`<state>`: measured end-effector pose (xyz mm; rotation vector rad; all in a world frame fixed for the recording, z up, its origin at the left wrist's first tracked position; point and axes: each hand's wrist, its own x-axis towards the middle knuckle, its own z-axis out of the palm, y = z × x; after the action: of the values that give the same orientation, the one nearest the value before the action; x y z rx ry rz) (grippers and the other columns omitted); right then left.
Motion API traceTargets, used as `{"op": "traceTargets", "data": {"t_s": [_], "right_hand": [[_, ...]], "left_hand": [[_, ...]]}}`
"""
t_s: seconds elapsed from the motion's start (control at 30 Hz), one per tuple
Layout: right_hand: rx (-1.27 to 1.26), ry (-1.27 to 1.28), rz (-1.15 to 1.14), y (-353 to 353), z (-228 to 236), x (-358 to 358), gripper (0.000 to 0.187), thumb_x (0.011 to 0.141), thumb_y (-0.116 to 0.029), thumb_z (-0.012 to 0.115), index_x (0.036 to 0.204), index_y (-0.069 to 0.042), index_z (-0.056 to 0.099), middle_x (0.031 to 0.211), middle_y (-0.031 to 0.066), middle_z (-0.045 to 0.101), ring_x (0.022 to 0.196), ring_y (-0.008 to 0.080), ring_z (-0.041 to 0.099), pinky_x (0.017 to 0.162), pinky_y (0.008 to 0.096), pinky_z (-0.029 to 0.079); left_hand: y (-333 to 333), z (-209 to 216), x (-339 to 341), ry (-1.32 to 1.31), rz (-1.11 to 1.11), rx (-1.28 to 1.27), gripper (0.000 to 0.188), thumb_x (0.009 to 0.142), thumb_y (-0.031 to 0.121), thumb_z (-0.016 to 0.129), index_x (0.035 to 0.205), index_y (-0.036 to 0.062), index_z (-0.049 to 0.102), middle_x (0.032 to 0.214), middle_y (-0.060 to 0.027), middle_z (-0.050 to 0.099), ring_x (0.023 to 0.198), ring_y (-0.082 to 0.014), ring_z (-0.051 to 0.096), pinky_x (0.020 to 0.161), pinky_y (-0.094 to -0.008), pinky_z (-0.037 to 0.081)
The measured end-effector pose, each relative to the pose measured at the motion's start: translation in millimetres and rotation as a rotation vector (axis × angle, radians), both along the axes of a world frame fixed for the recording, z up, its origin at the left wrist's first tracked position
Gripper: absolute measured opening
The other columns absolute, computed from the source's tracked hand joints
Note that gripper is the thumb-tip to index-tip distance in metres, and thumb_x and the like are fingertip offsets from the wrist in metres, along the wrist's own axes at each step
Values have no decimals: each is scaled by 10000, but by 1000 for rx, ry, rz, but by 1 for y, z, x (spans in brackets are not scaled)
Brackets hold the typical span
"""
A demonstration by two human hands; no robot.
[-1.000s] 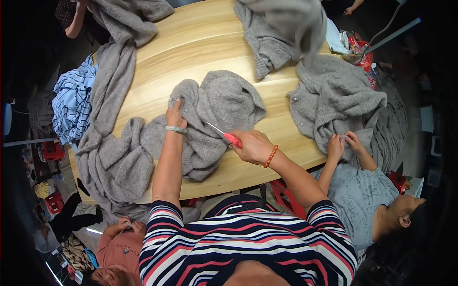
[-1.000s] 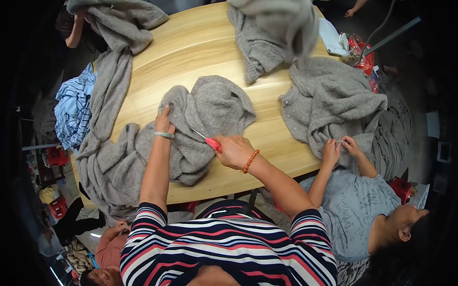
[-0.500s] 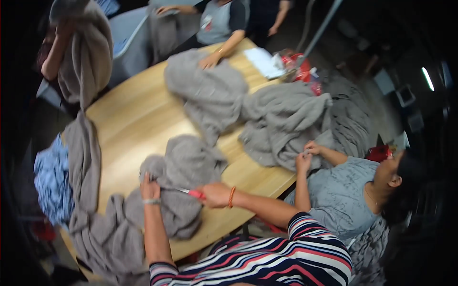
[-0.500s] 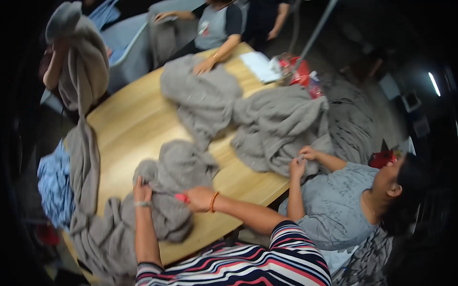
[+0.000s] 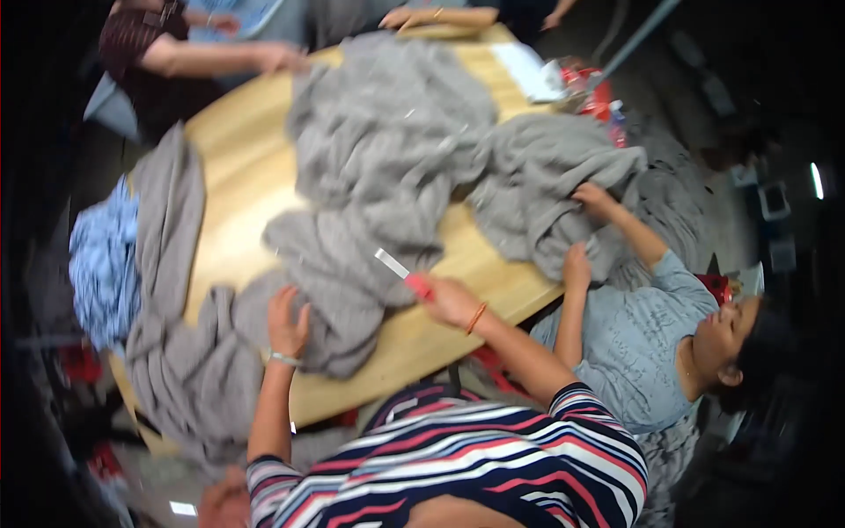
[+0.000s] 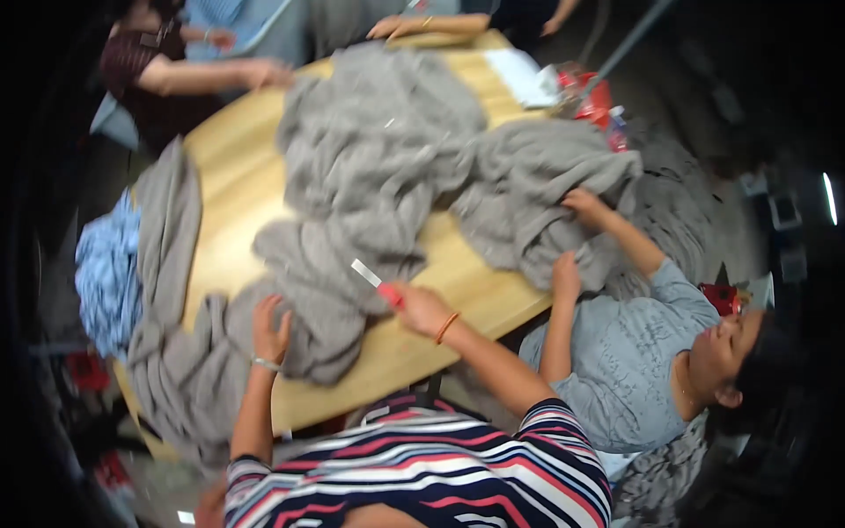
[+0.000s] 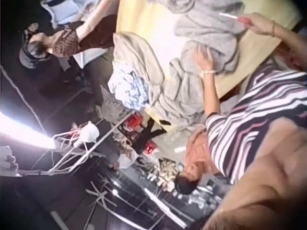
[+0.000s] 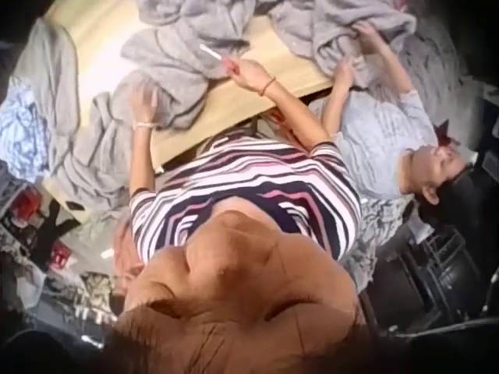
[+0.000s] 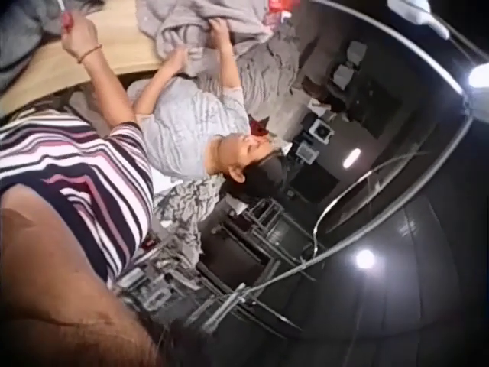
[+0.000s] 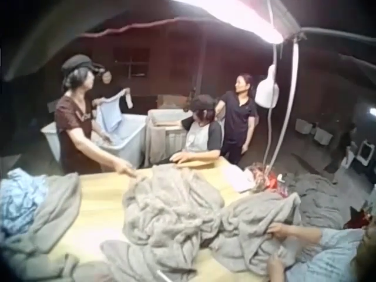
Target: Trimming excess material or threads from grey knitted sweaters using scissors.
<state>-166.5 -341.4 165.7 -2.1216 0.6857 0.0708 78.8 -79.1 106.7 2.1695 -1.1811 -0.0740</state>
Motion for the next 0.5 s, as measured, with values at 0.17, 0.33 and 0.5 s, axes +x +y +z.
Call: {"op": "traceTargets", "data": {"t_s": [0.17,0.33,0.5], "right_hand": [[-17,48,14,5,-11,-29,308,905,-228,637,1177,-96,579,881,220,660,841,436,643,727,478,509],[-36,75,99,24,-8,-30,343,903,-232,652,1199,-87,559,891,229,663,860,437,645,743,486,510],[-62,73,104,37,8,-32,336,900,-215,659,1193,-83,562,908,230,665,868,433,648,749,477,515]], "left_hand": [[61,-2,-63,-96,-422,468,594,683,230,796,1223,96,587,1466,-189,435,1383,-372,372,1107,-596,273],[62,-5,-51,-214,-452,508,533,693,234,790,1174,108,598,1519,-169,361,1444,-363,277,1138,-652,173],[40,10,-38,-108,-551,219,107,825,167,705,847,96,629,1180,-115,635,1259,-303,519,1165,-628,164]]}}
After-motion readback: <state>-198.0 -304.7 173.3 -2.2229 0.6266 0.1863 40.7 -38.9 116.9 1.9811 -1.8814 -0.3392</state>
